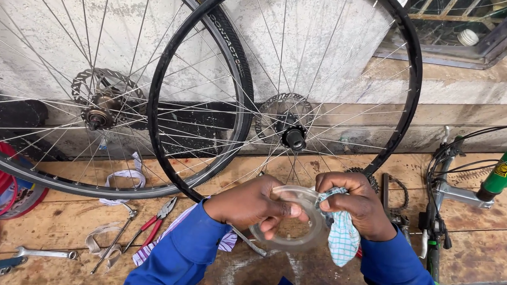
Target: The person cleans a transparent plastic bicycle part with a cloth, then wipes the bicycle wheel hub and spokes with the same cloth. The person handles the plastic part and the wheel hub directly with their hands.
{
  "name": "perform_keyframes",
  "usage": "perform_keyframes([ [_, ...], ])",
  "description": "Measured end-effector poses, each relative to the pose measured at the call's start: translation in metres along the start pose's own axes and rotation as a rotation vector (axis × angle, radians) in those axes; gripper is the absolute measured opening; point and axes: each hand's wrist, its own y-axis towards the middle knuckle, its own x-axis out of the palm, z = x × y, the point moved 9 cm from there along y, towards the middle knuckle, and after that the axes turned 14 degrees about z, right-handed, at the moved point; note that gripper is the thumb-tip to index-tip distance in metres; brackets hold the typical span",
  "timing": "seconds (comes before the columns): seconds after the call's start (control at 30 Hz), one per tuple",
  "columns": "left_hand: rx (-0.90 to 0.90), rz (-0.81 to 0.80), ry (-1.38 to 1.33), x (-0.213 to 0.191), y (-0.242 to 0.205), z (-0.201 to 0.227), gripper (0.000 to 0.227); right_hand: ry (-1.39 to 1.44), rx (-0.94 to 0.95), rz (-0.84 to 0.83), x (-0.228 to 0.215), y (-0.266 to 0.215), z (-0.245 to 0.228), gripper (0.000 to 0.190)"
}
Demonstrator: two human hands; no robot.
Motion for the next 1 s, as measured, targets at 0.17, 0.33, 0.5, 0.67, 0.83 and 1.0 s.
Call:
perform_keyframes([
  [0.17,0.227,0.383,-0.169,-0.040,0.015,0.022,0.044,0.147,-0.058,0.271,-0.014,0.011,-0.019,0.017],
  [0.33,0.332,0.617,-0.349,-0.065,0.023,-0.027,0.051,0.366,-0.014,0.541,-0.022,0.008,-0.019,0.013],
  [0.5,0.507,0.773,-0.654,-0.056,0.022,-0.029,0.044,0.411,-0.007,0.622,-0.002,-0.001,-0.016,0.013],
  [0.67,0.474,0.814,-0.536,-0.051,0.011,-0.005,0.044,0.429,0.055,0.659,-0.016,-0.011,0.006,0.015],
  [0.83,0.458,0.740,-0.400,-0.047,0.011,0.004,0.043,0.286,0.088,0.740,-0.038,-0.016,0.009,0.019],
  [1.0,0.356,0.656,-0.275,-0.040,0.007,0.001,0.047,0.170,0.027,0.533,-0.032,-0.006,-0.014,0.017],
])
